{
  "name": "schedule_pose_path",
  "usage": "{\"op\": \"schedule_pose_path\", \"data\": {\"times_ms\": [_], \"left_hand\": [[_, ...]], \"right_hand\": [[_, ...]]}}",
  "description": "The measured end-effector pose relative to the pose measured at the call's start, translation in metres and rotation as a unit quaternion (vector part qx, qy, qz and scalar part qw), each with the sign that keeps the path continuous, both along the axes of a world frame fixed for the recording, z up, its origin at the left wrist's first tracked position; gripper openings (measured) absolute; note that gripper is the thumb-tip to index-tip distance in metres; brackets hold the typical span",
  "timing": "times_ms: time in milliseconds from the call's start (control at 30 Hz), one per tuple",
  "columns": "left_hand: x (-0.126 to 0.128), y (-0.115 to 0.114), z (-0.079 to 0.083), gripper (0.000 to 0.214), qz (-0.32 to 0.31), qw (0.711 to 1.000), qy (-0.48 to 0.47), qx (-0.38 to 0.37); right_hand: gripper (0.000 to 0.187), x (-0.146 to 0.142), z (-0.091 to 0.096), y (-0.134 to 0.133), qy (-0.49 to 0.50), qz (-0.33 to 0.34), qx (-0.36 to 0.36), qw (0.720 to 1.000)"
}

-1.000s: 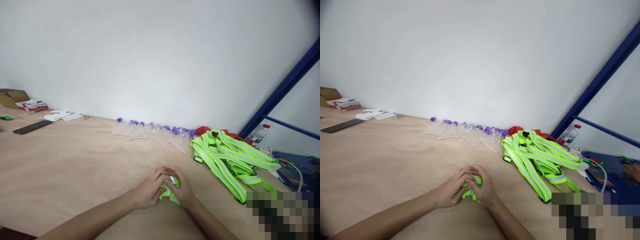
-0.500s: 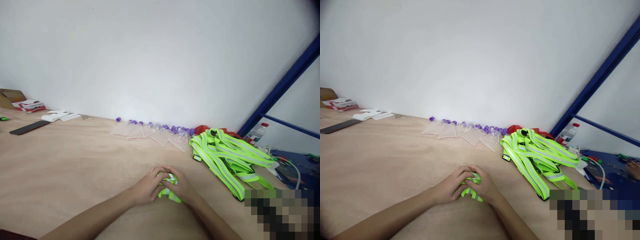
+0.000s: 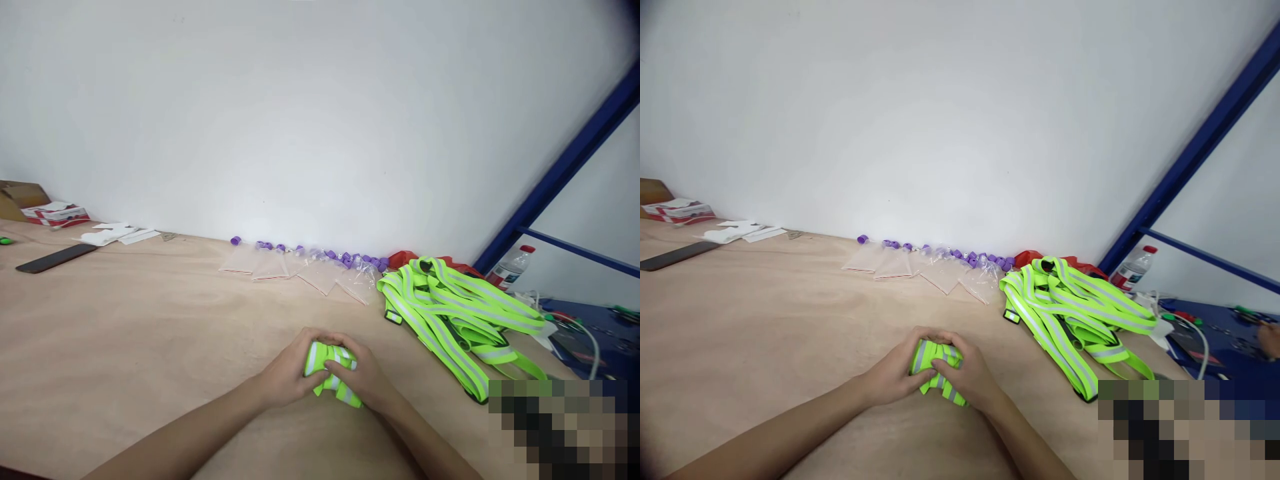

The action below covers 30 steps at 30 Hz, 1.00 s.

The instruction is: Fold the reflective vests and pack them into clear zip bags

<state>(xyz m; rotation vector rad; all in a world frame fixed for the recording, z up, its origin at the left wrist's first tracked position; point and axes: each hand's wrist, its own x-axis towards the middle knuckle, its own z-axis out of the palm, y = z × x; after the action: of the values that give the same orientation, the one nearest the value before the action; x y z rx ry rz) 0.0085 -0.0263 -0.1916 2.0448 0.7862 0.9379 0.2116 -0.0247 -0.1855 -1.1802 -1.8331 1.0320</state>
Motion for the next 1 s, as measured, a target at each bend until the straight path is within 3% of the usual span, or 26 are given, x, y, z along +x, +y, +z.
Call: {"op": "schedule_pose_path", "data": {"times_ms": [133, 367, 733, 1000], "left_hand": [[-0.003, 0.002, 0.0, 0.048, 0.0, 0.998, 0.004, -0.056], [-0.007, 0.007, 0.007, 0.039, -0.011, 0.998, 0.014, -0.066], [-0.015, 0.012, 0.009, 0.034, -0.024, 0.995, 0.053, -0.075], [-0.018, 0.013, 0.003, 0.033, -0.037, 0.994, 0.049, -0.091]], "right_hand": [[0.027, 0.0, 0.001, 0.0, -0.013, -0.007, 0.017, 1.0], [0.025, 0.0, -0.001, 0.0, -0.032, -0.006, 0.042, 0.999], [0.021, 0.002, -0.013, -0.005, -0.063, 0.037, 0.199, 0.977], [0.02, 0.002, -0.014, -0.006, -0.066, 0.022, 0.205, 0.976]]}}
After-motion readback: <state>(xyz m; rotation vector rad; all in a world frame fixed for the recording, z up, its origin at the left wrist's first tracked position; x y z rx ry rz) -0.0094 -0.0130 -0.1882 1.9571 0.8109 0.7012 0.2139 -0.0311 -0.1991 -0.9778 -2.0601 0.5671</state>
